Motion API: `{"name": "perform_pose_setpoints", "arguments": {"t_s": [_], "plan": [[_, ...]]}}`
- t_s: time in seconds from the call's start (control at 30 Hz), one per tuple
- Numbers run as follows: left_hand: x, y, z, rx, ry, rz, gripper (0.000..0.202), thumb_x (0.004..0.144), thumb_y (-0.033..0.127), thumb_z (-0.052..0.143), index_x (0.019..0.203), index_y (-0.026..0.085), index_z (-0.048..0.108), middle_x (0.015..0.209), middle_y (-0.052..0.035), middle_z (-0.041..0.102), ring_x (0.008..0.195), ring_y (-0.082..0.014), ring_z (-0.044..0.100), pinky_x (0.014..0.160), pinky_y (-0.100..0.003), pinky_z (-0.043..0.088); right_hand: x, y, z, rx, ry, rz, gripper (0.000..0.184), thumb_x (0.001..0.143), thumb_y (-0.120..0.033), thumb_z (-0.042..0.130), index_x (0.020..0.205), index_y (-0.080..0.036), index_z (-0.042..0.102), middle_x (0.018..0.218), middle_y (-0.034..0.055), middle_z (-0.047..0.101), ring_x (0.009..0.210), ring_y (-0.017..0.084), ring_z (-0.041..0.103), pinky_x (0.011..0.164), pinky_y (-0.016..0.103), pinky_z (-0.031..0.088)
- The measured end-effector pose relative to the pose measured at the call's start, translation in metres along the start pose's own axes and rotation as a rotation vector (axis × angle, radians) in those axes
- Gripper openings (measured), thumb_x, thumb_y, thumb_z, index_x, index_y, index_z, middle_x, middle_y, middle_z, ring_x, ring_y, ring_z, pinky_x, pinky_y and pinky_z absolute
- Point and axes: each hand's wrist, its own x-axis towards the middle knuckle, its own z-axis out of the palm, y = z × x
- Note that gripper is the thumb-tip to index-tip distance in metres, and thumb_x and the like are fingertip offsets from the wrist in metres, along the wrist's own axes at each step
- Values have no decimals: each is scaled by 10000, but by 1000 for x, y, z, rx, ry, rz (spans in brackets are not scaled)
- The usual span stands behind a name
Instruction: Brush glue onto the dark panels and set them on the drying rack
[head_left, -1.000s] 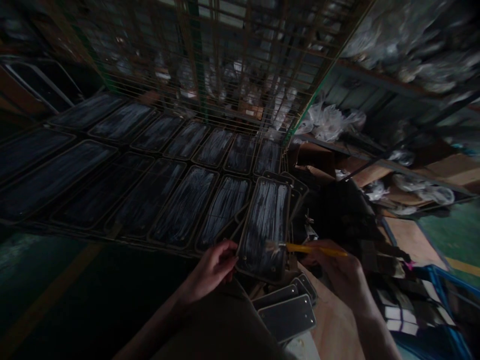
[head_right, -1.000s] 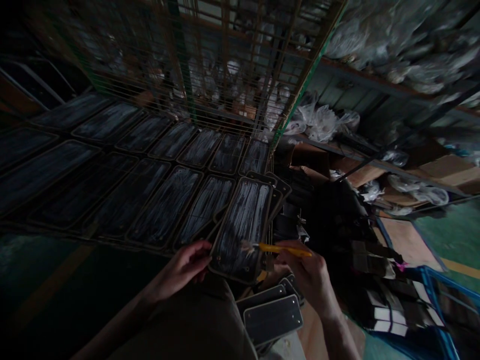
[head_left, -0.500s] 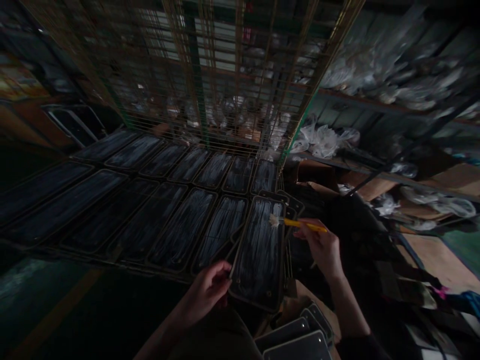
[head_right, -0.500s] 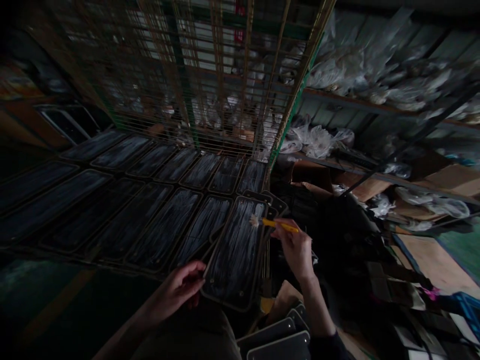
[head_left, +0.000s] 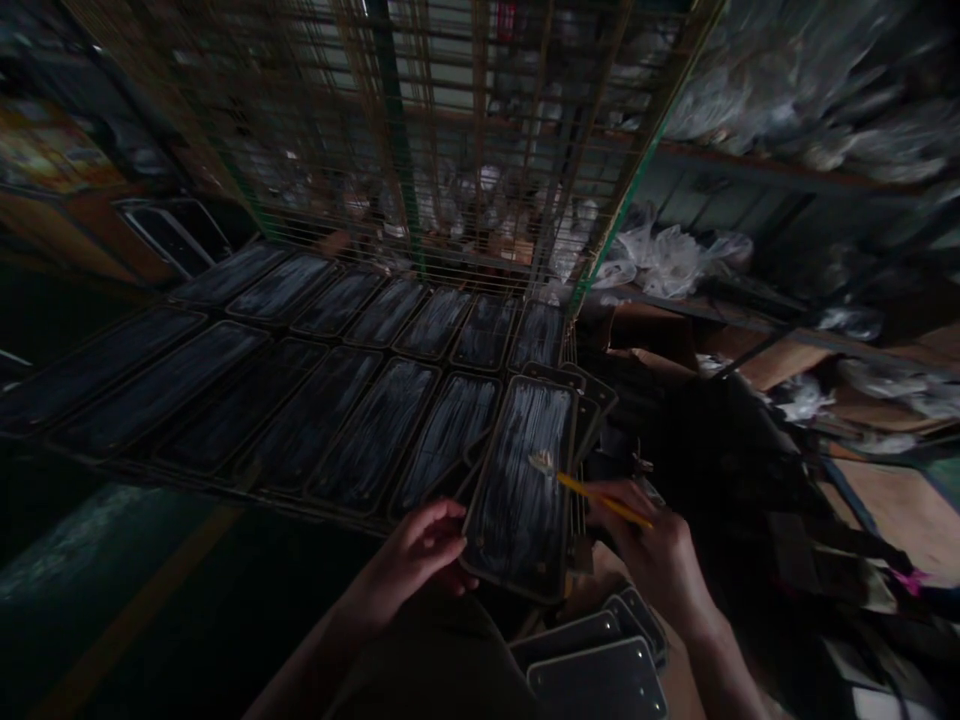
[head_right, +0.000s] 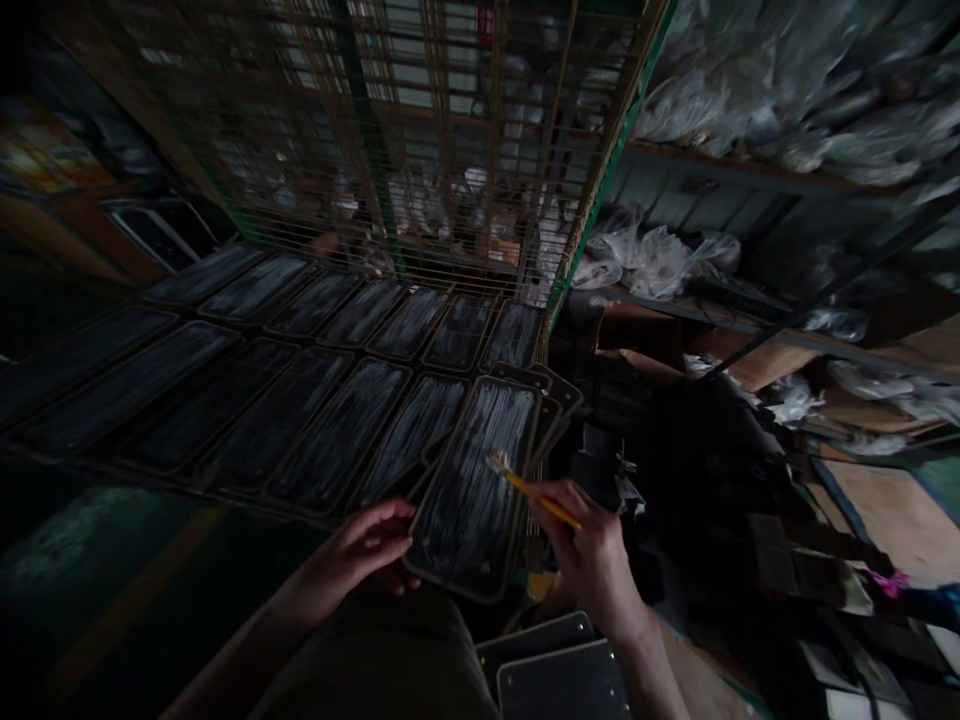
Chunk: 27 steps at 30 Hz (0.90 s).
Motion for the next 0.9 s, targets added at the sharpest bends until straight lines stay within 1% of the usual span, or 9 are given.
{"name": "perform_pose_setpoints", "arguments": {"t_s": [0.07, 0.13, 0.3, 0.4, 0.5, 0.67, 0.73, 0.83, 0.9], "plan": [[0, -1, -1, -70, -14, -8, 333, 832, 301, 647, 1099, 150, 516, 872, -65, 685, 674, -208, 708, 584, -286, 540, -28, -13, -10, 66, -91, 106, 196, 959, -319, 532, 1123, -241, 606, 887, 15, 673, 766, 155, 673, 685, 236, 537], [0, 0, -2, -127, -24, -22, 313, 837, 288, 647, 1089, 138, 537, 846, -71, 691, 651, -192, 702, 558, -255, 521, -47, -23, -19, 129, -100, 203, 200, 949, -343, 544, 1097, -230, 616, 811, 9, 676, 731, 160, 673, 655, 230, 539], [-1, 2, 1, -186, -24, -31, 285, 808, 287, 692, 1027, 131, 597, 821, -72, 687, 616, -168, 683, 533, -224, 486, -58, -35, -21, 268, 235, 289, 232, 918, -389, 579, 1038, -197, 634, 725, 22, 667, 669, 180, 674, 610, 243, 547], [-2, 1, 3, -254, -33, -44, 256, 792, 288, 707, 984, 138, 628, 741, -49, 669, 583, -149, 658, 512, -212, 456, -53, -27, -8, 253, 425, 221, 221, 925, -354, 572, 1071, -200, 631, 775, 33, 676, 691, 194, 683, 633, 273, 566], [0, -2, 4, -402, -42, -46, 279, 732, 303, 758, 948, 164, 650, 626, 1, 625, 504, -117, 601, 459, -201, 399, -48, -9, 11, 169, 572, 128, 213, 931, -304, 560, 1119, -237, 637, 883, 36, 689, 737, 197, 691, 696, 310, 578], [5, 1, 8, -556, 13, -99, 297, 648, 304, 825, 847, 190, 637, 605, 43, 572, 461, -61, 516, 435, -184, 333, -42, 18, 51, 2, 529, 27, 361, 927, -200, 465, 1267, -280, 559, 1004, 33, 702, 906, 223, 686, 831, 364, 556], [7, 4, 9, -545, -20, -99, 304, 656, 325, 816, 851, 198, 620, 585, 48, 551, 423, -56, 485, 408, -183, 278, -39, 23, 65, -67, 500, -5, 416, 888, -155, 429, 1272, -268, 543, 1095, 48, 683, 994, 235, 662, 868, 386, 543], [9, 15, 12, -495, -106, -65, 263, 690, 333, 770, 819, 190, 591, 575, 43, 530, 399, -54, 463, 395, -186, 224, -33, 24, 82, -151, 457, 35, 457, 869, -159, 413, 1309, -236, 510, 1228, 96, 620, 1084, 263, 619, 877, 419, 543], [9, 26, 14, -440, -196, -32, 218, 717, 324, 723, 785, 175, 578, 575, 35, 518, 390, -50, 446, 388, -192, 213, -30, 25, 90, -191, 435, 23, 444, 891, -210, 428, 1328, -236, 503, 1210, 113, 625, 1079, 280, 615, 856, 437, 554]]}}
